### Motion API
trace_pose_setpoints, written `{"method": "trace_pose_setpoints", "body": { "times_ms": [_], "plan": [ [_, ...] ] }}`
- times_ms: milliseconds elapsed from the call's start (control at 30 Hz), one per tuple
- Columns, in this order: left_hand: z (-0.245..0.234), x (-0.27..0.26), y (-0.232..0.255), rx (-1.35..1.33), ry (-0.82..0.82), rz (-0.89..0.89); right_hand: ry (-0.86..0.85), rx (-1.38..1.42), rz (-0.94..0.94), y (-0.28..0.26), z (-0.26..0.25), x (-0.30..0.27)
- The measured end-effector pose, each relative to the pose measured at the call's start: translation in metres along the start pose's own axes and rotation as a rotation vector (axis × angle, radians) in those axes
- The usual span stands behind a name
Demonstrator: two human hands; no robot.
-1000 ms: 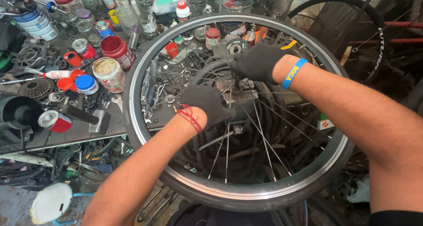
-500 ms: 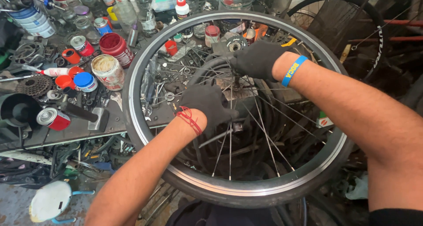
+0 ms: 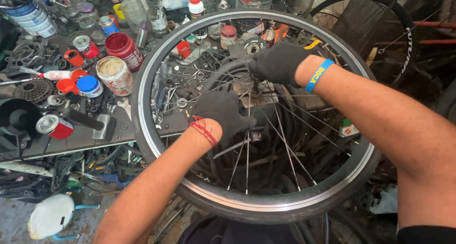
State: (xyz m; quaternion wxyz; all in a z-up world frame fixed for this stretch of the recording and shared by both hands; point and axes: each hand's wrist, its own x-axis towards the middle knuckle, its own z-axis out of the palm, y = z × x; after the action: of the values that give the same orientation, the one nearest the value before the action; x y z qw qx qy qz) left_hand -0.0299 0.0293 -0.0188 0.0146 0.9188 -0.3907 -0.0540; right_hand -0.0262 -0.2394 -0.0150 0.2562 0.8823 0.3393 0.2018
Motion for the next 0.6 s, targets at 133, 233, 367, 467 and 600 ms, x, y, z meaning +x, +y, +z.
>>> {"method": "trace_pose_setpoints", "body": {
  "times_ms": [133,233,367,467,600],
  "plan": [
    [0.001,-0.001,0.000,0.011,-0.008,0.006,-0.004,-0.025,0.010,-0.005,-0.003,0.001],
    [-0.003,0.002,-0.001,0.002,-0.020,0.002,-0.017,-0.016,0.017,-0.002,-0.003,0.001],
    [-0.007,-0.001,-0.001,-0.003,-0.031,-0.011,-0.026,-0.048,0.042,-0.003,-0.001,-0.001],
    [-0.007,-0.002,-0.001,-0.027,-0.043,-0.023,0.009,-0.026,0.006,-0.003,0.007,0.001],
    [-0.019,-0.008,-0.001,-0.039,-0.052,-0.018,0.015,-0.069,0.003,-0.003,0.009,0.001]
  ]
}}
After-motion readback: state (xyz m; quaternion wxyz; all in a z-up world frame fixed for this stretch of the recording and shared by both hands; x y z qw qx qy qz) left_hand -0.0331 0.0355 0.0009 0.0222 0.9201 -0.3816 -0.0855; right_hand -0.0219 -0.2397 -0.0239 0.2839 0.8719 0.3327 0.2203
